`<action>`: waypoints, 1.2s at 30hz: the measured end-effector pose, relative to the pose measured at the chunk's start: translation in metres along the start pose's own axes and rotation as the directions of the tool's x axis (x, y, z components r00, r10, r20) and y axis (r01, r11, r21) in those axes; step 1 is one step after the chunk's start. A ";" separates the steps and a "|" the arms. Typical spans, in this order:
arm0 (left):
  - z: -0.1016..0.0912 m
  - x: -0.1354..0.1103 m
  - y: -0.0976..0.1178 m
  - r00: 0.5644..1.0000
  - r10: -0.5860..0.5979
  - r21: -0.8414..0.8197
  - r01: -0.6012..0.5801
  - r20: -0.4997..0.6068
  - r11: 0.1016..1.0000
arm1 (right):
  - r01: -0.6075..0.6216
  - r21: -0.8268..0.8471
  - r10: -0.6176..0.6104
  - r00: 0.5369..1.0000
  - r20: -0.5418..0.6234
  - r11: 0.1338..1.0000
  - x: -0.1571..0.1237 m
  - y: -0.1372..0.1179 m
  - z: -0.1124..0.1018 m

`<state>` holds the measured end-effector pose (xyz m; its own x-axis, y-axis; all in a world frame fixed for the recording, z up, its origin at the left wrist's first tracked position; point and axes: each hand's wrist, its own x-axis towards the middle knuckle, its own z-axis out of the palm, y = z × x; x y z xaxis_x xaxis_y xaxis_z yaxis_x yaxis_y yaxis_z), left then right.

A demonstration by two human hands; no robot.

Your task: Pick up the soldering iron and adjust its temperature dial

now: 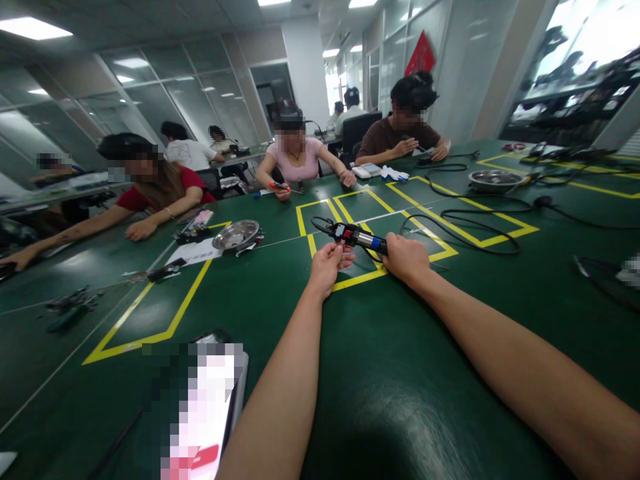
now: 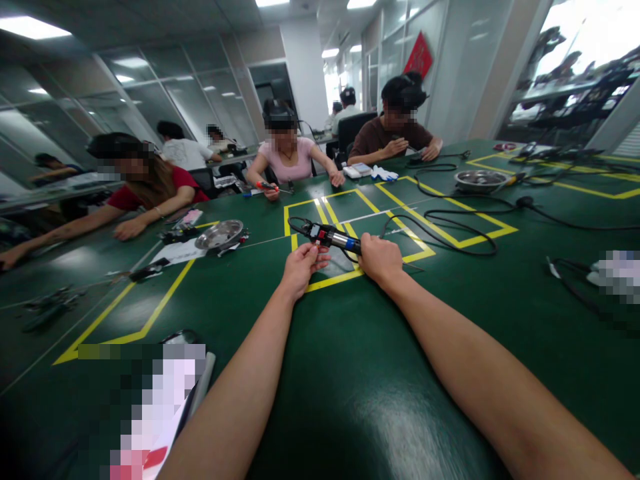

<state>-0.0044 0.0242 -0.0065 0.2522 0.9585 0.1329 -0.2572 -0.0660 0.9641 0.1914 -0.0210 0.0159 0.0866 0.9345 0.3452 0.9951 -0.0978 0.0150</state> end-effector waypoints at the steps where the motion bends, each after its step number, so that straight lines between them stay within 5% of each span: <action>1: 0.000 0.000 0.000 1.000 0.001 0.002 -0.001 -0.001 1.000 | 0.000 0.000 0.000 1.000 0.007 1.000 0.000 0.000 0.000; 36: 0.003 0.002 -0.004 0.999 0.034 0.044 -0.032 -0.043 0.999 | 0.023 0.003 -0.023 0.999 0.030 1.000 -0.001 -0.003 -0.004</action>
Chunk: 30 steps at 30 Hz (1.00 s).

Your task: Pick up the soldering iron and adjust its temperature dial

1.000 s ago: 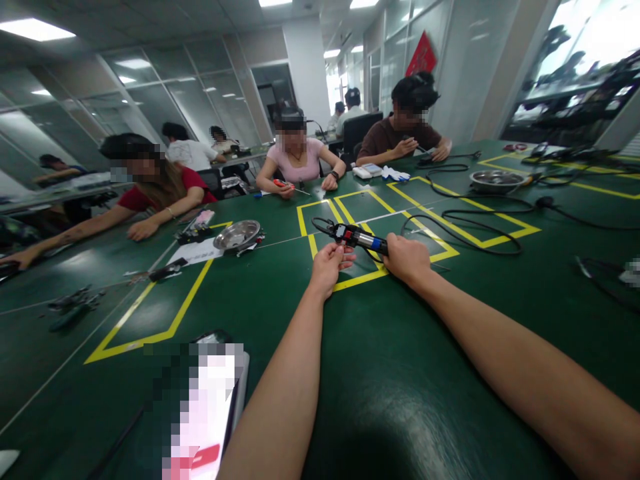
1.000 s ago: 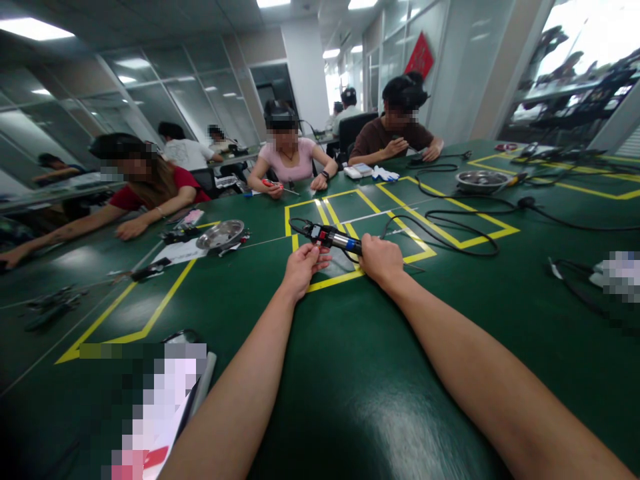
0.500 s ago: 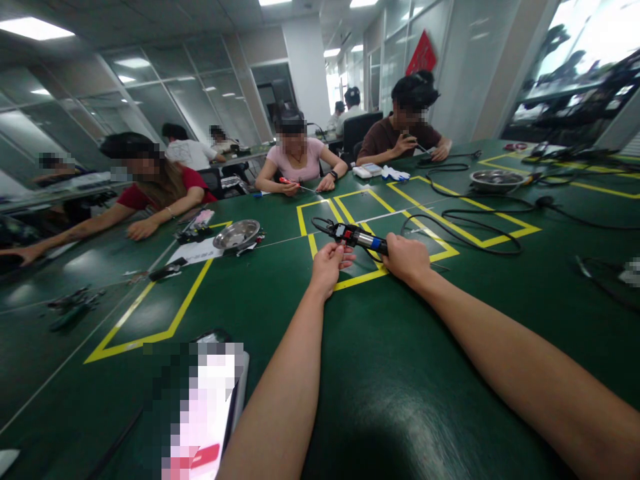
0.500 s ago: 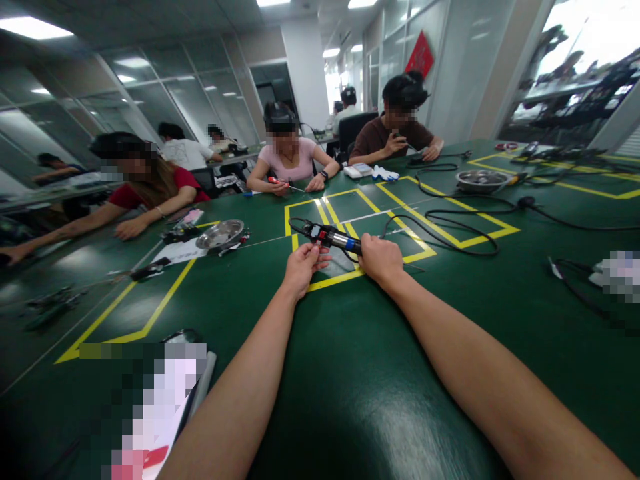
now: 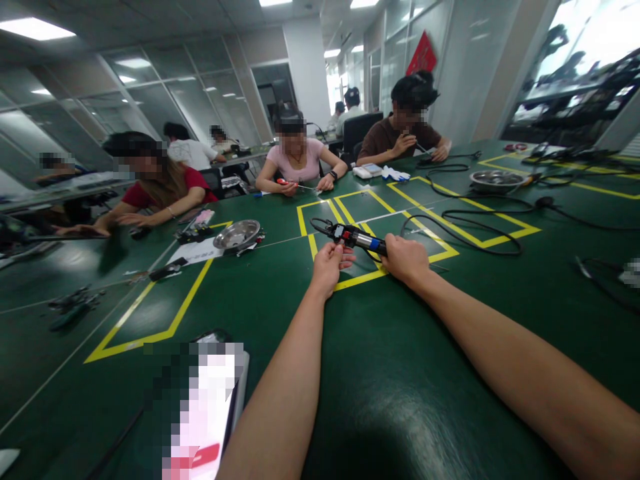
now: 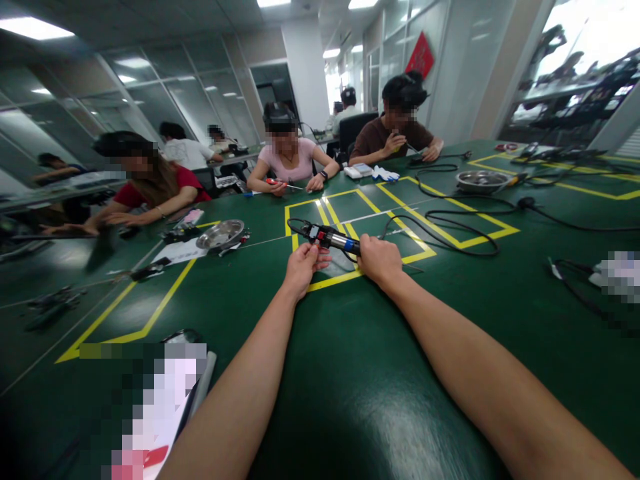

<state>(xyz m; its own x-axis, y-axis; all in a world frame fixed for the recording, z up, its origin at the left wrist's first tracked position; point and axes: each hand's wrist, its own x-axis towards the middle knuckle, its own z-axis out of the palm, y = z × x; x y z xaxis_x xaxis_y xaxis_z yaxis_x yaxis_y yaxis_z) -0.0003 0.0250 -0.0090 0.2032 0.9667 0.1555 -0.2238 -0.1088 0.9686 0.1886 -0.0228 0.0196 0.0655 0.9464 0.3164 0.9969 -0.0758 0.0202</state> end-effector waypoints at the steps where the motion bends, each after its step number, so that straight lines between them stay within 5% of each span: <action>1: 0.000 0.000 0.000 1.000 0.007 0.014 -0.007 -0.009 1.000 | -0.001 0.000 0.001 1.000 0.004 1.000 0.000 0.000 0.000; 13: 0.003 0.000 0.002 0.991 0.126 0.071 -0.122 -0.051 0.990 | -0.007 0.010 0.007 0.999 0.042 1.000 0.000 -0.006 -0.008; 30: 0.001 -0.001 0.005 0.988 0.119 0.000 -0.120 -0.093 0.993 | 0.032 0.037 -0.035 0.997 0.072 0.999 -0.004 -0.010 -0.015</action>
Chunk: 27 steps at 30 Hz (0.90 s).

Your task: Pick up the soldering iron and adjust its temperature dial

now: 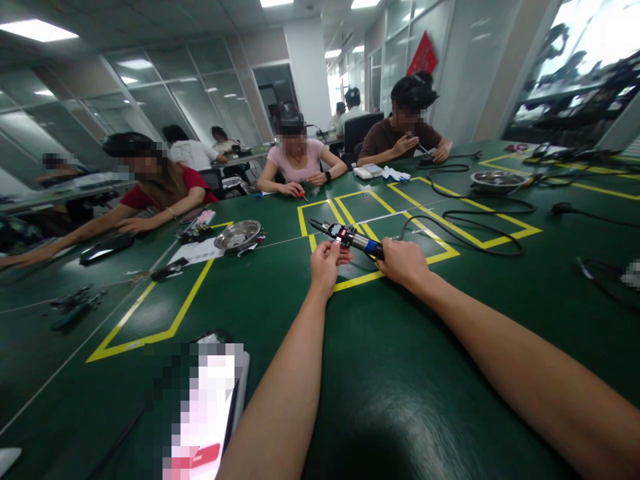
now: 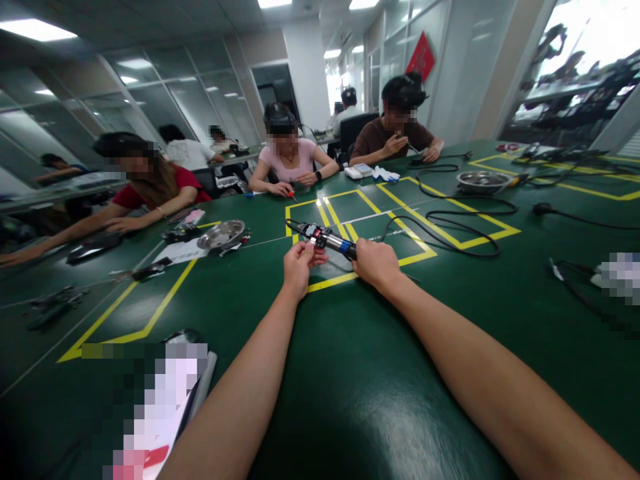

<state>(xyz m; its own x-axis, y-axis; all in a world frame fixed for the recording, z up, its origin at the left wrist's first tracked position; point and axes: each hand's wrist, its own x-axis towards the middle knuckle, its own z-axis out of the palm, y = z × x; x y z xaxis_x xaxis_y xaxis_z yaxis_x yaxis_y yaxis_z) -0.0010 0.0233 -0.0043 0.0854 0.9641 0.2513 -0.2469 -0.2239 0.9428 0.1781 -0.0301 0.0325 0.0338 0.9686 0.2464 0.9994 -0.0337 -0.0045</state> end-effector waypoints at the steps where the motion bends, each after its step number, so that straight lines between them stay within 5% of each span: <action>1: 0.000 0.000 0.000 1.000 -0.002 0.001 0.002 0.002 1.000 | 0.003 0.000 -0.003 1.000 0.007 1.000 0.000 0.000 -0.001; 17: 0.000 0.005 -0.005 0.996 -0.051 -0.081 0.045 -0.070 0.996 | 0.099 0.056 -0.106 0.984 0.144 0.994 0.003 -0.004 -0.007; 22: 0.002 0.003 -0.002 0.998 -0.048 -0.062 0.046 -0.041 0.997 | 0.009 0.205 -0.050 0.979 0.196 0.979 0.009 0.001 -0.005; 25: 0.003 0.002 0.000 0.998 -0.063 -0.027 0.062 -0.026 0.998 | -0.194 0.487 0.037 0.949 0.314 0.851 0.017 0.014 -0.002; 27: 0.003 0.002 0.001 0.995 -0.091 -0.007 0.091 -0.030 0.996 | -0.376 0.724 0.046 0.901 0.432 0.578 0.024 0.028 0.001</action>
<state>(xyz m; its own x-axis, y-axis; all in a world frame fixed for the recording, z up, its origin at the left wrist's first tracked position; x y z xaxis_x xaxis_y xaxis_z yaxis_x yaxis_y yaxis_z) 0.0019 0.0250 -0.0025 0.0781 0.9844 0.1577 -0.2446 -0.1344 0.9603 0.2070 -0.0074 0.0375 0.0781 0.9773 -0.1968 0.5681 -0.2058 -0.7968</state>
